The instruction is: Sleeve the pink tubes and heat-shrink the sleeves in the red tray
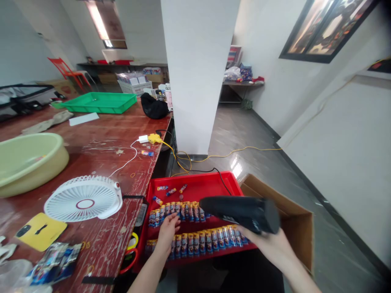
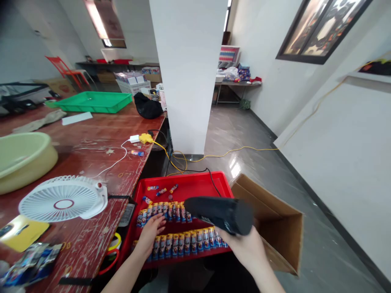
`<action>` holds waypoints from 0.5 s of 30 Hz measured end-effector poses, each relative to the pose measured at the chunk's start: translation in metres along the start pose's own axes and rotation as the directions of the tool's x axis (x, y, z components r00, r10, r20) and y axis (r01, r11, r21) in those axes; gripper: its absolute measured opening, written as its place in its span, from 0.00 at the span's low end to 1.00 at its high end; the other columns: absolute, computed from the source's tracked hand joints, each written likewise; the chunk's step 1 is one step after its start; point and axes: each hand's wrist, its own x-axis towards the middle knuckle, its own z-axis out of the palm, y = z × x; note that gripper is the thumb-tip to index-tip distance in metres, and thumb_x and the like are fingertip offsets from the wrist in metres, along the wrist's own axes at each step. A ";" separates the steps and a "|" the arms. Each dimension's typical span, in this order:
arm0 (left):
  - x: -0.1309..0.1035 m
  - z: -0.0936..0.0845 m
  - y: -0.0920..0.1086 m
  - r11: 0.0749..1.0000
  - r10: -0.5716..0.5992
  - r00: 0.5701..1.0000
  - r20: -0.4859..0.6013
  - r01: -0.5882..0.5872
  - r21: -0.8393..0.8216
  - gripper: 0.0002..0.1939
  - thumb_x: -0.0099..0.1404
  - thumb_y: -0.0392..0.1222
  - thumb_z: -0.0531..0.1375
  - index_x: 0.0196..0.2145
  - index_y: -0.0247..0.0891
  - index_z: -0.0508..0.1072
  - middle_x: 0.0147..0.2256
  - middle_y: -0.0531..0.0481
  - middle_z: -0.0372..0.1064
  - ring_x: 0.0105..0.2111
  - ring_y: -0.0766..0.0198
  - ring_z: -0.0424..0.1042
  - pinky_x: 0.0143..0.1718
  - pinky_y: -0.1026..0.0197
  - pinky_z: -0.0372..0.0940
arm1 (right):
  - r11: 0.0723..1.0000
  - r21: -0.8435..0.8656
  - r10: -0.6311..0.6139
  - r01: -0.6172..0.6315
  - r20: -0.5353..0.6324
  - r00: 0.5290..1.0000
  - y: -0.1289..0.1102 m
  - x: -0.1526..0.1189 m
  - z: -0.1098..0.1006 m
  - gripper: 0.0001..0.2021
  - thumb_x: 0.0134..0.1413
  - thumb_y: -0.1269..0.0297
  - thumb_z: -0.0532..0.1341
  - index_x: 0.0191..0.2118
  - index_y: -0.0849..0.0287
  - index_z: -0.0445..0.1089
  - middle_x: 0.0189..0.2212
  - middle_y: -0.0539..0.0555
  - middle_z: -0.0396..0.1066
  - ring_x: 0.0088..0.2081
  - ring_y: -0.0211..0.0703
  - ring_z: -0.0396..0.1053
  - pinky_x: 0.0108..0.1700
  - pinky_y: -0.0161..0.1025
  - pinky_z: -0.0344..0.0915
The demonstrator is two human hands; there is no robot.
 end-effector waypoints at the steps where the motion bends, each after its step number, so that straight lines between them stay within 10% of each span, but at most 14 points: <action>1: 0.001 -0.003 -0.003 0.997 0.024 1.000 0.014 -0.025 0.066 0.06 0.64 0.34 0.58 0.40 0.33 0.70 0.35 0.50 0.70 0.34 0.62 0.71 0.35 0.56 0.70 | 0.999 -0.038 -0.020 0.022 0.062 0.998 -0.007 0.010 0.011 0.18 0.41 0.53 0.65 0.37 0.59 0.75 0.35 0.56 0.78 0.36 0.54 0.76 0.38 0.43 0.72; 7: 0.024 -0.010 0.020 0.804 0.310 0.936 0.169 -0.353 0.479 0.09 0.64 0.36 0.59 0.43 0.34 0.70 0.46 0.45 0.68 0.47 0.55 0.68 0.48 0.46 0.65 | 0.913 -0.394 -0.023 0.109 0.218 0.976 -0.057 0.055 0.052 0.14 0.41 0.55 0.66 0.35 0.57 0.75 0.31 0.57 0.78 0.36 0.57 0.75 0.32 0.41 0.68; 15: 0.097 0.074 0.077 0.355 0.200 0.944 0.264 -0.321 0.878 0.13 0.62 0.41 0.61 0.43 0.35 0.70 0.46 0.45 0.69 0.45 0.54 0.69 0.46 0.45 0.66 | 0.969 -0.244 0.042 -0.040 0.005 0.999 -0.017 0.022 -0.004 0.22 0.41 0.46 0.64 0.39 0.57 0.75 0.34 0.57 0.78 0.38 0.58 0.75 0.36 0.43 0.71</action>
